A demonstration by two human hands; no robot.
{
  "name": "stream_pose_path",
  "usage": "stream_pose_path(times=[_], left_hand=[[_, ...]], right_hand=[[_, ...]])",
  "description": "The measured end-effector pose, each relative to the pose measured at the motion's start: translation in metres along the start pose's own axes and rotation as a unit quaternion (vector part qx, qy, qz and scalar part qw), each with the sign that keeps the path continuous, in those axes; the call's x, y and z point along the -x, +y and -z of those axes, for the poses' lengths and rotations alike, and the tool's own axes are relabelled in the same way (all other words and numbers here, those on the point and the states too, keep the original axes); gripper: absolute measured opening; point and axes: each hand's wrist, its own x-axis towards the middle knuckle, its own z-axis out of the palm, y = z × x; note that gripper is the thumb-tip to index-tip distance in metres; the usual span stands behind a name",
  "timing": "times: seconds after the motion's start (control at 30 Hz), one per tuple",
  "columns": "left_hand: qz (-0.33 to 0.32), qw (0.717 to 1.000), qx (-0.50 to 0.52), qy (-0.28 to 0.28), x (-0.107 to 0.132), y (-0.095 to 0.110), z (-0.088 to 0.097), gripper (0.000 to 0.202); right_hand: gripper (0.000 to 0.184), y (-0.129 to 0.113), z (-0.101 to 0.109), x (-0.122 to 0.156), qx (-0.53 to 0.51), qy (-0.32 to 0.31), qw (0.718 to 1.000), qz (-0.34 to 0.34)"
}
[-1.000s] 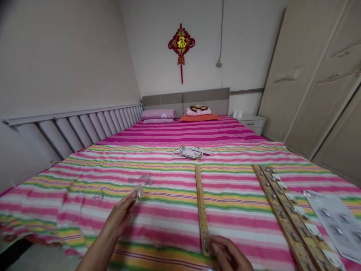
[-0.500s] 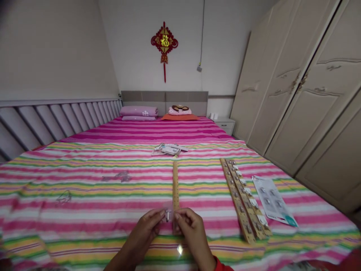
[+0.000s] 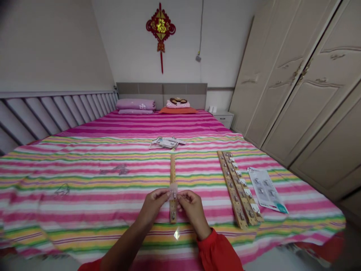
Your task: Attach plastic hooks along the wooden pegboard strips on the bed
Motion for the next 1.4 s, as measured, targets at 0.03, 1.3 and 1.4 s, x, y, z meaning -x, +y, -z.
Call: stream_pose_path(times=[0.03,1.3,1.4], left_hand=[[0.002,1.0,0.0,0.006,-0.003,-0.004,0.001,0.032],[0.062,0.991,-0.081,0.088,-0.042,-0.067,0.01,0.022],[0.058,0.991,-0.085,0.091,-0.043,-0.07,0.01,0.023]], right_hand=[[0.034,0.004,0.0,-0.002,0.0,-0.002,1.0,-0.006],[0.025,0.066,0.007,-0.032,0.061,0.019,0.997,-0.034],[0.027,0.067,0.007,-0.032,0.066,0.021,0.997,-0.033]])
